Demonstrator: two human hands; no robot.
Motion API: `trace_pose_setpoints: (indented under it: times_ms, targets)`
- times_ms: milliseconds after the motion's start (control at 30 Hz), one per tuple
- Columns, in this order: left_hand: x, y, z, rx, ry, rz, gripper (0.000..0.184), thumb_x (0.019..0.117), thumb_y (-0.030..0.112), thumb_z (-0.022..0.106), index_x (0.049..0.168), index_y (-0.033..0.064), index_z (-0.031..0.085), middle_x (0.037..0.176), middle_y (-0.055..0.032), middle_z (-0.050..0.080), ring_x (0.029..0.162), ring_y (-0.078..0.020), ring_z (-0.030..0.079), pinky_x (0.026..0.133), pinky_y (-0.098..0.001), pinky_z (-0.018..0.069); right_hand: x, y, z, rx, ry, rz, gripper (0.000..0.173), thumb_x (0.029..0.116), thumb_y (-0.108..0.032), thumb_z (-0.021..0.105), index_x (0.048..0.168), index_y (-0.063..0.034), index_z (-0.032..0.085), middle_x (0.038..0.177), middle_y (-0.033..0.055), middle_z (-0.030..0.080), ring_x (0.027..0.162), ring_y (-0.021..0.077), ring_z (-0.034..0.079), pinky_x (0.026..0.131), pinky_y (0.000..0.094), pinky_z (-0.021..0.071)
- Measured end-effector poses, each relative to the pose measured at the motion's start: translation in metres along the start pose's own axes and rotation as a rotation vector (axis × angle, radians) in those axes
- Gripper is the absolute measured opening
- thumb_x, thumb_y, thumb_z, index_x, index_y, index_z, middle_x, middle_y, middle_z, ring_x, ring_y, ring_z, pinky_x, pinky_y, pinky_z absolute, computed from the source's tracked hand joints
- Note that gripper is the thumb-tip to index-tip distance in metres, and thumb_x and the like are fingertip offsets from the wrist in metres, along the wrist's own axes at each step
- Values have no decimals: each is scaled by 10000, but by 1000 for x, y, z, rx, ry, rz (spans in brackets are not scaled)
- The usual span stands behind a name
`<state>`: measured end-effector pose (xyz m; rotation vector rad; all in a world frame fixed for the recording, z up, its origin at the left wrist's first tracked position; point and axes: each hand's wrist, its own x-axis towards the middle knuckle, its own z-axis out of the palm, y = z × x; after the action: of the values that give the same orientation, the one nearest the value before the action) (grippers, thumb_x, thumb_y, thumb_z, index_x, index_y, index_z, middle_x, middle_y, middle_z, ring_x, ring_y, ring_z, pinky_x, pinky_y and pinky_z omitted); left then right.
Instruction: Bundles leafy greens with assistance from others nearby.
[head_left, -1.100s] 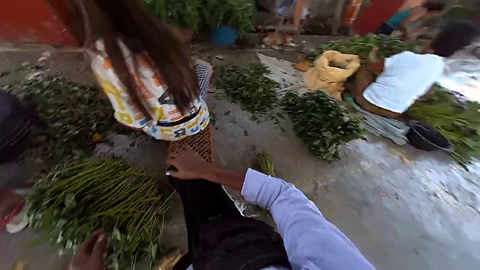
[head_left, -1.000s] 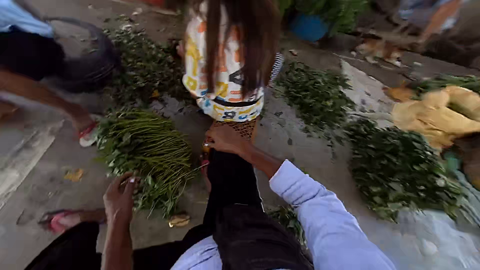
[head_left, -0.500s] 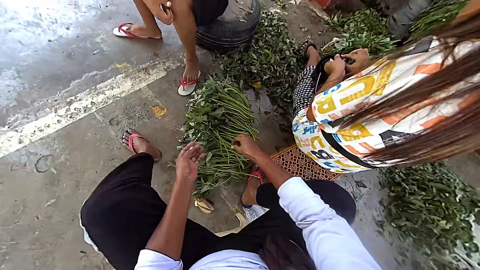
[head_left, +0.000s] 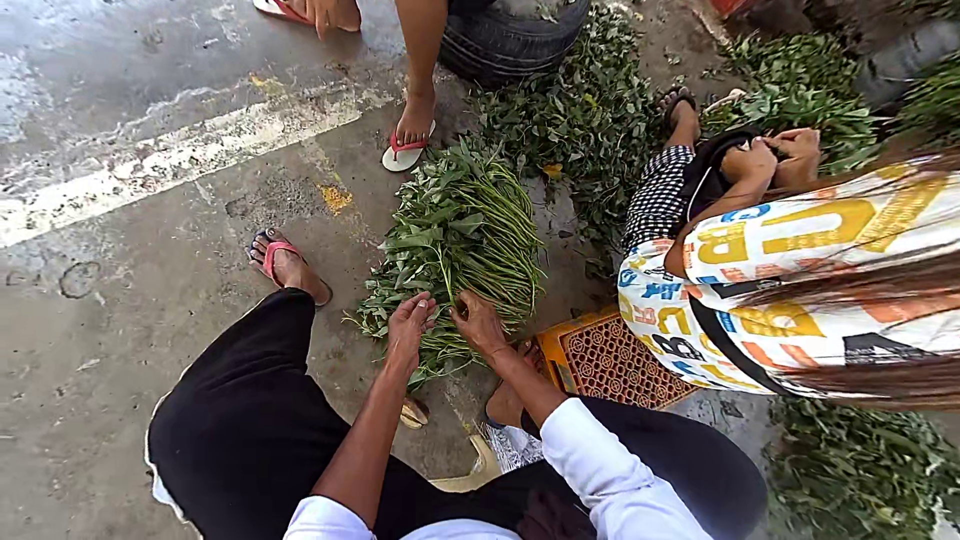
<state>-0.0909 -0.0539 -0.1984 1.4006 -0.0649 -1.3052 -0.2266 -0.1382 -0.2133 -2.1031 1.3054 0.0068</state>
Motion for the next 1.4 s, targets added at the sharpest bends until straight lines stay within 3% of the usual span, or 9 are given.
trace_pose_setpoints:
  times_ms: [233,433,533,733,900,1033,1200,1300,1400]
  targets:
    - [3,-4,-2,92,3,12,232,1053,78,558,1219,-63,638,967,-152,710,803,-173,698,740,-316,589,-56,-20,16,71,-114,-60,304,992,-230,590,1159,10,669,1031,182,723,954,325,712,859,510,547]
    - [4,-2,-3,126,11,0,210,998,45,646,1175,-68,636,958,-158,713,788,-189,709,718,-325,602,-44,-7,12,168,-195,-106,332,1011,-211,570,1239,15,655,1074,182,718,968,298,701,908,466,538]
    - [6,0,-3,123,46,5,209,1007,27,623,1189,-74,607,944,-172,717,751,-202,725,691,-329,618,-32,6,5,301,-263,-139,410,1054,-324,551,1283,-3,664,1158,161,705,1010,231,679,950,397,528]
    - [12,-4,-6,221,132,31,216,997,22,640,1197,-48,600,961,-157,717,785,-212,727,694,-343,609,-13,35,-15,-55,2,-169,249,1035,-154,598,1186,-30,752,1130,204,722,1091,369,689,991,535,520]
    - [10,-7,-3,196,87,-54,260,1012,-6,594,1253,-47,508,977,-188,669,767,-244,719,654,-354,613,9,48,-20,-278,44,-71,485,1006,-142,659,1469,-59,543,1187,257,707,1120,462,673,988,617,497]
    - [9,-9,-1,145,54,-145,249,1028,-28,537,1260,-22,448,960,-183,712,762,-240,737,631,-336,602,24,56,-18,-370,-12,-4,301,1019,-118,616,1291,-6,680,1224,251,686,1155,436,652,1011,596,483]
    - [9,-18,5,35,-52,-237,261,1059,2,478,1315,-42,499,1027,-181,731,828,-233,739,739,-348,607,12,34,-21,-302,128,-85,203,983,-179,687,1101,-43,780,1173,242,648,988,411,669,867,581,539]
    - [7,-23,11,-10,-144,-240,312,1106,121,420,1361,-24,526,1172,-170,655,947,-233,680,809,-374,574,-6,-2,-25,-231,-88,-79,248,1017,-211,625,1132,-39,762,1182,212,662,1045,384,666,920,563,516]
    - [6,-24,13,-46,-122,-194,317,1121,207,404,1273,7,598,1069,-120,640,897,-198,638,798,-372,550,-16,-24,-23,-160,-249,-79,286,1045,-204,559,1197,-23,720,1227,215,654,1112,382,659,948,561,512]
